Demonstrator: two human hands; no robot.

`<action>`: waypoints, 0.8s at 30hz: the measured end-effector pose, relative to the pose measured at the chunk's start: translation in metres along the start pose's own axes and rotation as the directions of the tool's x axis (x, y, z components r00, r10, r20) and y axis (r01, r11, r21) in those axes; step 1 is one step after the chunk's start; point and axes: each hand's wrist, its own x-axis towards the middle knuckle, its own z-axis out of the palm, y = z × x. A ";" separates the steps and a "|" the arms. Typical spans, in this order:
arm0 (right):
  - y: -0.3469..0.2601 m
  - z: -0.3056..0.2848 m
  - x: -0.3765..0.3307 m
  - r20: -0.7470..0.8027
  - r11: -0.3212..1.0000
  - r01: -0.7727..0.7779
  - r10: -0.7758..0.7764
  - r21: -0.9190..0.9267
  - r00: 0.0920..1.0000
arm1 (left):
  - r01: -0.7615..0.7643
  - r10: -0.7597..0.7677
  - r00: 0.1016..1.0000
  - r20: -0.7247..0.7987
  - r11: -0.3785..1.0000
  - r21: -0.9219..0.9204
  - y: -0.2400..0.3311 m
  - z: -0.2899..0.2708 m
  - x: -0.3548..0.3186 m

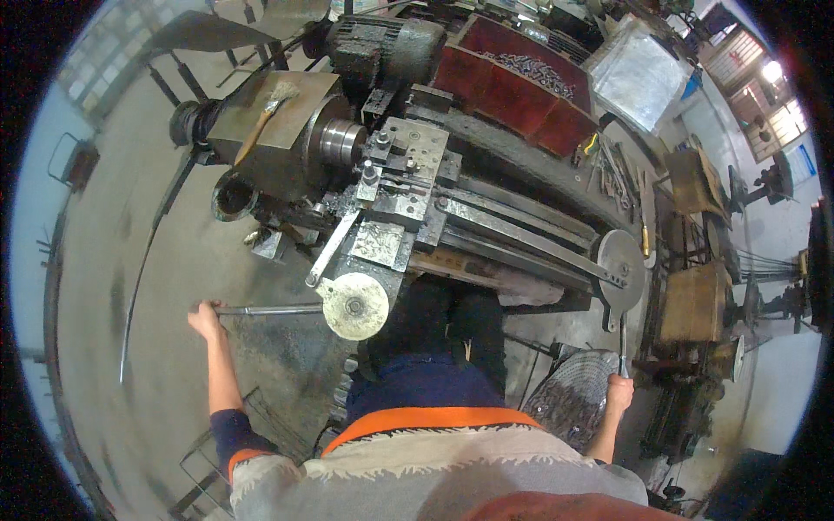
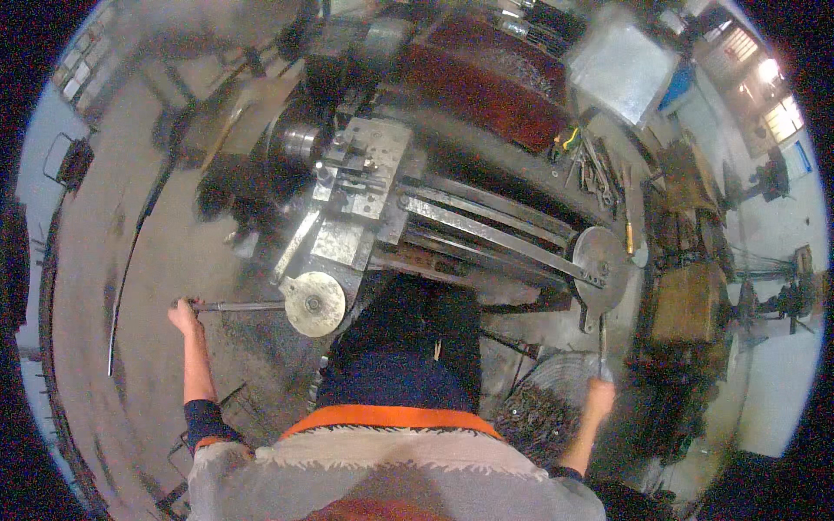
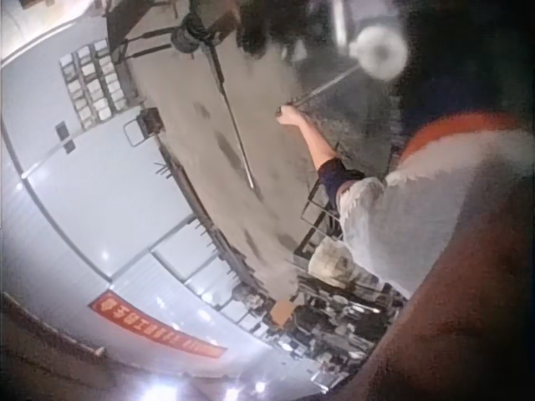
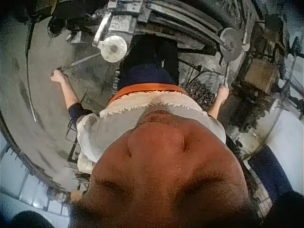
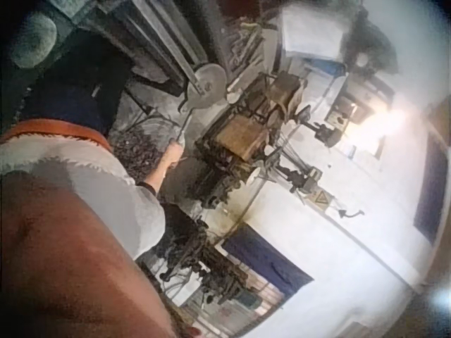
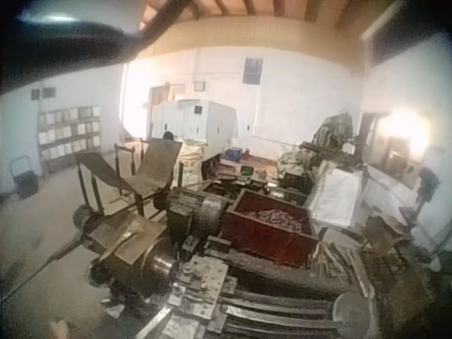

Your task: The person operates a metal lathe, repeatedly inserting small metal rods into the chuck, machining them, and placing the finished pieces into a perforated metal tray. The cycle of loading, machining, and collecting parts continues throughout the clip.

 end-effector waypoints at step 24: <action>0.004 0.059 0.038 -0.320 0.954 0.294 -0.260 0.063 0.911 | -0.806 0.149 0.587 0.795 0.024 0.591 -0.020 0.076 0.082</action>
